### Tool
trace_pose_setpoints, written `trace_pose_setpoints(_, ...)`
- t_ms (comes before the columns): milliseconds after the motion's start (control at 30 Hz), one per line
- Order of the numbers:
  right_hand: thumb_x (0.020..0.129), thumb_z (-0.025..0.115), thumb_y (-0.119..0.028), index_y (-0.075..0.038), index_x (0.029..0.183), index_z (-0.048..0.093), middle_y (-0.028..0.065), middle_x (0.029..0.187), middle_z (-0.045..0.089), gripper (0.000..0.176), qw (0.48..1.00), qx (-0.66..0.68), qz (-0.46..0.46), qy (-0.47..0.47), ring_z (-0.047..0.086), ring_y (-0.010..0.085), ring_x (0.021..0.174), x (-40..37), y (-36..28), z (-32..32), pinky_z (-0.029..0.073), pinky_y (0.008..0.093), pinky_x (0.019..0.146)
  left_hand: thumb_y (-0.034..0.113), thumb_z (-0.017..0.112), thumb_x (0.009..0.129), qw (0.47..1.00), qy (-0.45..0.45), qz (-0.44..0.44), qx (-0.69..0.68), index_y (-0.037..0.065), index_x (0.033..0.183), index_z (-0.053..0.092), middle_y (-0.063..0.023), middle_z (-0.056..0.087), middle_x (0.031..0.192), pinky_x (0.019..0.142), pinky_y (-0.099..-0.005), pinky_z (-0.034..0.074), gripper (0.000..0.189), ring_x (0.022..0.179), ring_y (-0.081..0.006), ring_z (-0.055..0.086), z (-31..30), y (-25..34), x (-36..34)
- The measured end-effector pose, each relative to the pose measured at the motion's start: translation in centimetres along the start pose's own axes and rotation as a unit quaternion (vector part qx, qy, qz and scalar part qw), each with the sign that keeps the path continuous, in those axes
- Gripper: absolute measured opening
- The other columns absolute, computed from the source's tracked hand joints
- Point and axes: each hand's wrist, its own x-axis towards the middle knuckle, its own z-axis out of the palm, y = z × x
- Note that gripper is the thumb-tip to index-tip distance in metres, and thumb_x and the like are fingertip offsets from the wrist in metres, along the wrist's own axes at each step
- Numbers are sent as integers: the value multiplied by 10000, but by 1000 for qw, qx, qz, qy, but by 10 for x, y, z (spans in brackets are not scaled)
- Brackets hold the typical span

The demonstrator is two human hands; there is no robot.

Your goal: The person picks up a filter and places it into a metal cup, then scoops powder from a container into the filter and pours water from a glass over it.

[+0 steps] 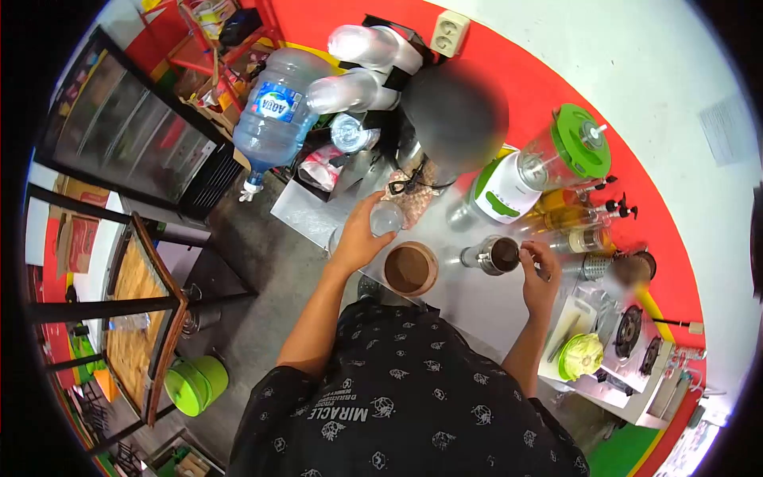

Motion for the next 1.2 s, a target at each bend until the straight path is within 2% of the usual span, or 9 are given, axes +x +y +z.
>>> trace_pose_setpoints(200,981,812,-69,-36,1126,797,20,1056,736,149,1000,10,17,14,607,105,898,1,12,-5,489,287,800,145,975,754,995,-2,-32,-91,37,1617,465,-233,624,1534,1225,-465,453,1009,1459,-398,587,7,-12,-1)
trace_pose_setpoints(300,1002,811,-89,-34,1243,750,21,1039,716,254,999,-32,-20,-11,608,101,871,2,27,-15,508,270,818,159,996,748,994,-16,-42,-100,56,1639,443,-214,626,1540,1225,-453,455,1054,1464,-355,585,12,-32,-7)
trace_pose_setpoints(400,960,856,-105,-44,1257,738,-3,931,635,326,996,-59,56,-30,568,88,834,-1,12,-25,470,263,756,169,1001,754,992,-8,-50,-112,64,1631,462,-190,635,1533,1209,-435,466,1034,1441,-305,599,21,-44,-8)
trace_pose_setpoints(500,909,897,-122,-24,1143,755,-18,788,571,291,993,-26,113,-36,544,79,769,-7,-5,-22,482,278,737,148,991,746,992,-10,-44,-114,43,1556,541,-183,666,1475,1176,-419,486,934,1376,-295,637,31,-53,-6)
trace_pose_setpoints(600,919,892,-130,-5,1131,752,-2,801,615,283,998,-36,52,5,581,90,780,-15,1,-18,502,291,739,119,966,745,993,-33,-20,-116,12,1434,630,-162,696,1398,1131,-407,509,774,1286,-282,674,34,-45,1)
trace_pose_setpoints(767,1019,806,-197,31,1141,810,101,857,772,259,989,-52,130,47,604,133,711,-27,-15,-16,518,310,690,103,940,769,991,-22,42,-126,-7,1442,607,-145,671,1374,1146,-412,487,759,1298,-269,638,31,-16,7)
trace_pose_setpoints(933,1052,774,-188,4,1172,823,102,884,781,231,986,-26,131,104,562,121,689,-50,-3,-8,494,315,658,85,936,759,985,-47,81,-147,-2,1423,596,-118,654,1350,1124,-395,497,751,1268,-250,634,25,27,28)
trace_pose_setpoints(1133,1064,750,-128,-26,1187,831,149,1068,824,180,990,-9,57,127,717,228,874,-63,-19,-10,540,350,725,93,952,729,978,-107,161,-81,-12,1430,607,-136,698,1324,1100,-394,521,788,1230,-238,674,38,92,51)
trace_pose_setpoints(1200,1062,748,-118,-27,1184,832,155,1082,824,174,989,-24,38,140,724,233,903,-67,-23,-12,546,349,740,48,912,683,971,-158,152,-97,11,1430,635,-149,726,1314,1110,-406,528,798,1254,-299,701,50,100,56)
